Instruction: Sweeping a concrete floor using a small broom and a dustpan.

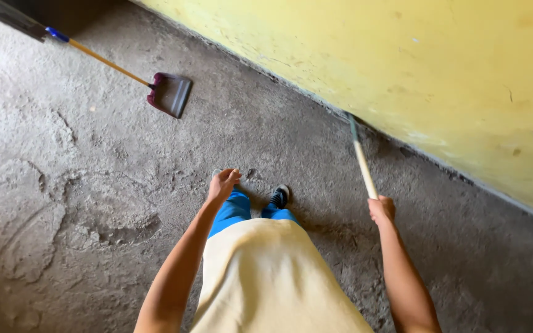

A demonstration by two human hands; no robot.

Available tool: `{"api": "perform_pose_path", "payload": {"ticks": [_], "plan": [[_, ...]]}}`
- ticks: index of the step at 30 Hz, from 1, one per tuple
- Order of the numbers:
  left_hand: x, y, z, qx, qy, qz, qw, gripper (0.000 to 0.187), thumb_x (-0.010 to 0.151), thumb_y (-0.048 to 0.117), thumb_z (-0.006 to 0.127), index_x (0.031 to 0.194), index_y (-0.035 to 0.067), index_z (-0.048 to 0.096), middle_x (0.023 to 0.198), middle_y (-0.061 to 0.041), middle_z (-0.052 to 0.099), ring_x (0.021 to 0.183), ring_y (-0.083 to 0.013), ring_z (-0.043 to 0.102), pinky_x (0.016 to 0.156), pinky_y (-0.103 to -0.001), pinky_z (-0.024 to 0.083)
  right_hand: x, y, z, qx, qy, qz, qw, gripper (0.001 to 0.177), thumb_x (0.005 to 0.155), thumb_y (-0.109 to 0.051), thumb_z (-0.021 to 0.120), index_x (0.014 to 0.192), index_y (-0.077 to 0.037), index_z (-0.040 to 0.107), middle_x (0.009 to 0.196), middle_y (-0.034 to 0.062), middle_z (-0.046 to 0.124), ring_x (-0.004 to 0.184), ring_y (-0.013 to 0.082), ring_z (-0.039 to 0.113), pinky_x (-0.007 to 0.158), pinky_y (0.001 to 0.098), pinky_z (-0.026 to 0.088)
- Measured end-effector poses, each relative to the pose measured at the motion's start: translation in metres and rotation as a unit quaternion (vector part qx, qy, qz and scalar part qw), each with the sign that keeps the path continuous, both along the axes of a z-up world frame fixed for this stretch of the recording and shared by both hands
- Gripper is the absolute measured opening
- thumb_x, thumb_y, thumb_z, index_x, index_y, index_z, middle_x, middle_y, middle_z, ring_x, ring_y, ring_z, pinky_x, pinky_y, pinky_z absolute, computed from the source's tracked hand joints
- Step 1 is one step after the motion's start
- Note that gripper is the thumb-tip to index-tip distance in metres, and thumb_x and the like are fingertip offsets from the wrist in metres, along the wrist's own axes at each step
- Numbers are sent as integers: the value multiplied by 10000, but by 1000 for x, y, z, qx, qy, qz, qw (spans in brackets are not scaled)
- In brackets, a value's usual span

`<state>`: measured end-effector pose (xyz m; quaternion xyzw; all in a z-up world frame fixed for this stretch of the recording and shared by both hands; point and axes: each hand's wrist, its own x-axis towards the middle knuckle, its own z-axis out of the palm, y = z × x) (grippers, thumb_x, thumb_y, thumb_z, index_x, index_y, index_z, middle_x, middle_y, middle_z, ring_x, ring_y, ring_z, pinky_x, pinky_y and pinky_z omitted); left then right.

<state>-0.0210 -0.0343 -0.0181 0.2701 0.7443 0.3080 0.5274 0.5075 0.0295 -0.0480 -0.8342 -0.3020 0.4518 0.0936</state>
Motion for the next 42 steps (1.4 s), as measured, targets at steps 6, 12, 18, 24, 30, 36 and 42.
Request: {"api": "perform_pose_path", "payload": {"ticks": [6,12,18,24,30,36,42], "plan": [[-22,-28,-56,52,-3,62,997,426,977,372,636,1098,-20,748,985,-107,795,899,-186,768,809,-320,576,-29,40,-43,-69,-113,10,991,195,886,-60,599,776,82,675,605,148,639,447,206,593,365,335,435],[-25,-31,-39,41,76,51,995,389,961,374,629,1050,24,772,886,-80,793,815,-176,752,763,-329,581,-123,37,-57,-63,-62,129,988,152,883,-45,633,813,77,690,590,125,629,428,182,566,341,315,410],[-28,-28,-38,34,109,29,993,403,955,400,634,1048,39,786,891,-113,795,830,-198,752,792,-354,571,-86,39,-99,-62,145,61,986,139,922,-98,689,1039,-22,688,615,15,498,429,86,404,349,268,265],[-19,-29,-45,39,73,57,995,418,955,417,621,1079,44,762,947,-114,800,869,-235,763,815,-372,580,-9,47,-78,1,84,17,996,169,895,-76,710,1058,-32,716,608,65,558,433,122,466,352,287,325],[-13,-35,-7,-1,79,74,994,437,937,435,636,1141,66,752,1039,-144,778,986,-280,737,891,-395,547,49,61,-121,-72,27,-6,997,199,944,-130,710,942,49,624,627,108,555,452,176,483,359,313,320],[-17,-56,-18,-18,113,74,991,448,946,449,629,1157,72,748,1083,-174,769,1027,-320,734,910,-403,548,-28,69,-160,-36,60,19,997,175,915,-96,725,948,49,633,647,90,576,438,159,516,345,318,342],[-17,-67,-34,-1,119,95,988,457,940,458,624,1152,76,757,1081,-172,768,1032,-323,730,915,-406,544,-141,38,-101,-74,69,186,977,214,922,-96,713,1083,44,728,663,88,601,441,132,479,361,284,312]]}}
